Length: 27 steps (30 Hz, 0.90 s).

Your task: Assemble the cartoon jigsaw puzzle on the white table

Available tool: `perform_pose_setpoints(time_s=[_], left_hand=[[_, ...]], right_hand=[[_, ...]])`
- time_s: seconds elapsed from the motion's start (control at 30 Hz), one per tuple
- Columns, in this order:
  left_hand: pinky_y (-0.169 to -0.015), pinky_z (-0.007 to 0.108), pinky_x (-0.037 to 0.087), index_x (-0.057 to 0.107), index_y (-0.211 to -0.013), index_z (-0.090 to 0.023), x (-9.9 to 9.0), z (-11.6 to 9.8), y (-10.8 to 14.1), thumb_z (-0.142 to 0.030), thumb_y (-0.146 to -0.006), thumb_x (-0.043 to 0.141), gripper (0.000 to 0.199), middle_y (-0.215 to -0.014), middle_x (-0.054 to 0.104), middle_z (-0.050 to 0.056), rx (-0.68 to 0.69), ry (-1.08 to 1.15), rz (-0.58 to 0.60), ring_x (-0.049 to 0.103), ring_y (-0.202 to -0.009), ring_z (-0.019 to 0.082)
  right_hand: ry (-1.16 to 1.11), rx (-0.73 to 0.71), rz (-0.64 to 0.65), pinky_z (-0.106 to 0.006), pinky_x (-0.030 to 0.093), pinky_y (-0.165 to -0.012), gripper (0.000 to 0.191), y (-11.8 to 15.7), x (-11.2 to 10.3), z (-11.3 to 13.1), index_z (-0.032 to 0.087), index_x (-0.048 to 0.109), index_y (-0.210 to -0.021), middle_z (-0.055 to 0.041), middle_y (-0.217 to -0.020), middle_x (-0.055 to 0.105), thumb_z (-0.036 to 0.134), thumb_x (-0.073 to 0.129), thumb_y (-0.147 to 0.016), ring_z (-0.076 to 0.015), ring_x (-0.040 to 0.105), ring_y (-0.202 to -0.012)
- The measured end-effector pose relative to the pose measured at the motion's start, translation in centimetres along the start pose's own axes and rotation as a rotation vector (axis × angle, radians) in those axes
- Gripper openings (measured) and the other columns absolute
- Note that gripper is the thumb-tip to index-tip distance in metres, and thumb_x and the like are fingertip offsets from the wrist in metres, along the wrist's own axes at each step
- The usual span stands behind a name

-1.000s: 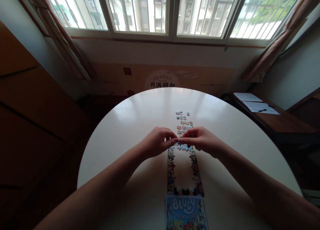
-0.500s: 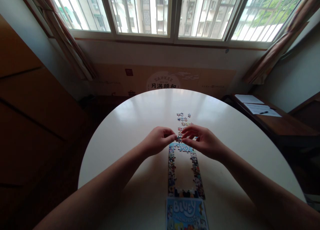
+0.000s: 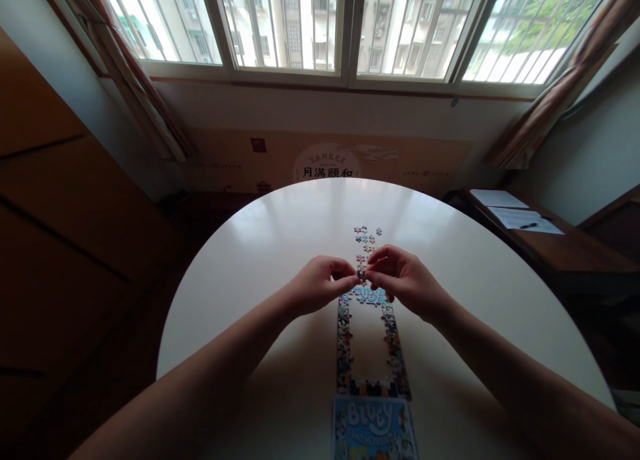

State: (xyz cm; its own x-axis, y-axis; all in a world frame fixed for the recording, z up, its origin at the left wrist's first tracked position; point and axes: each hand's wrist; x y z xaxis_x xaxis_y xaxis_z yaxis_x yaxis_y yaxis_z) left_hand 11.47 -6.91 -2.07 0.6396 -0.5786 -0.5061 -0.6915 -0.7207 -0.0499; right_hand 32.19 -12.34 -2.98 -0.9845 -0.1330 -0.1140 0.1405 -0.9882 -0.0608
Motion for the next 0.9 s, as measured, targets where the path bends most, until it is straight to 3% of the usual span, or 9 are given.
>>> perform_pose_setpoints(time_s=[0.17,0.37,0.5,0.67,0.9], left_hand=[[-0.065,0.027,0.045,0.074,-0.083,-0.016,0.1,-0.39,0.26,-0.037,-0.086,0.066,0.022,-0.076,0.07,0.004,0.037,-0.049,0.074,0.059,-0.07,0.014],[-0.065,0.028,0.044,0.074,-0.082,-0.016,-0.13,-0.59,0.24,-0.043,-0.088,0.064,0.029,-0.075,0.07,0.004,-0.014,-0.056,0.075,0.059,-0.07,0.015],[-0.063,0.028,0.041,0.076,-0.079,-0.016,-0.08,-0.7,0.11,-0.042,-0.086,0.066,0.029,-0.068,0.067,0.003,-0.112,0.007,0.024,0.054,-0.064,0.014],[-0.064,0.028,0.041,0.077,-0.077,-0.015,0.12,-0.85,0.06,-0.04,-0.084,0.068,0.027,-0.064,0.065,0.001,-0.204,0.141,-0.029,0.05,-0.062,0.012],[-0.063,0.028,0.04,0.076,-0.078,-0.014,0.36,-0.63,-0.02,-0.041,-0.082,0.069,0.028,-0.066,0.066,0.002,-0.235,0.178,-0.008,0.051,-0.063,0.013]], right_hand=[[0.036,-0.036,0.001,-0.023,0.044,-0.046,0.019,0.03,0.15,-0.08,0.019,0.064,-0.09,-0.002,-0.078,0.069,0.03,0.076,-0.08,-0.011,0.06,-0.063],[0.185,-0.146,0.019,-0.029,0.054,-0.065,0.012,0.2,0.2,-0.2,0.02,0.067,-0.089,-0.0036,-0.084,0.071,0.029,0.072,-0.083,-0.0158,0.066,-0.078],[0.438,-0.314,-0.063,-0.027,0.05,-0.056,0.006,0.45,0.13,-0.23,0.022,0.069,-0.09,-0.0049,-0.091,0.07,0.027,0.065,-0.088,-0.017,0.065,-0.081],[0.715,-0.609,-0.055,-0.037,0.057,-0.075,0.008,0.67,-0.02,-0.12,0.024,0.072,-0.094,-0.0059,-0.1,0.073,0.027,0.065,-0.092,-0.0197,0.067,-0.087],[0.856,-0.68,-0.05,-0.038,0.058,-0.078,0.013,0.64,-0.4,-0.58,0.026,0.076,-0.098,-0.0038,-0.099,0.078,0.029,0.064,-0.094,-0.021,0.072,-0.089]])
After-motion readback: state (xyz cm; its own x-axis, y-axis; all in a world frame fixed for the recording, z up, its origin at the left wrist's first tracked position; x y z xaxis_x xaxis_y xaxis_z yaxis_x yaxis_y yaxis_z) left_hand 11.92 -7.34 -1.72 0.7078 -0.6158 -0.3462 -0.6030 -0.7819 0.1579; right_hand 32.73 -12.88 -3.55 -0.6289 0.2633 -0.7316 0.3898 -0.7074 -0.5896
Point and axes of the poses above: each hand's wrist, its own y-axis away from the middle knuckle, its own x-axis out of the palm, z = x × y
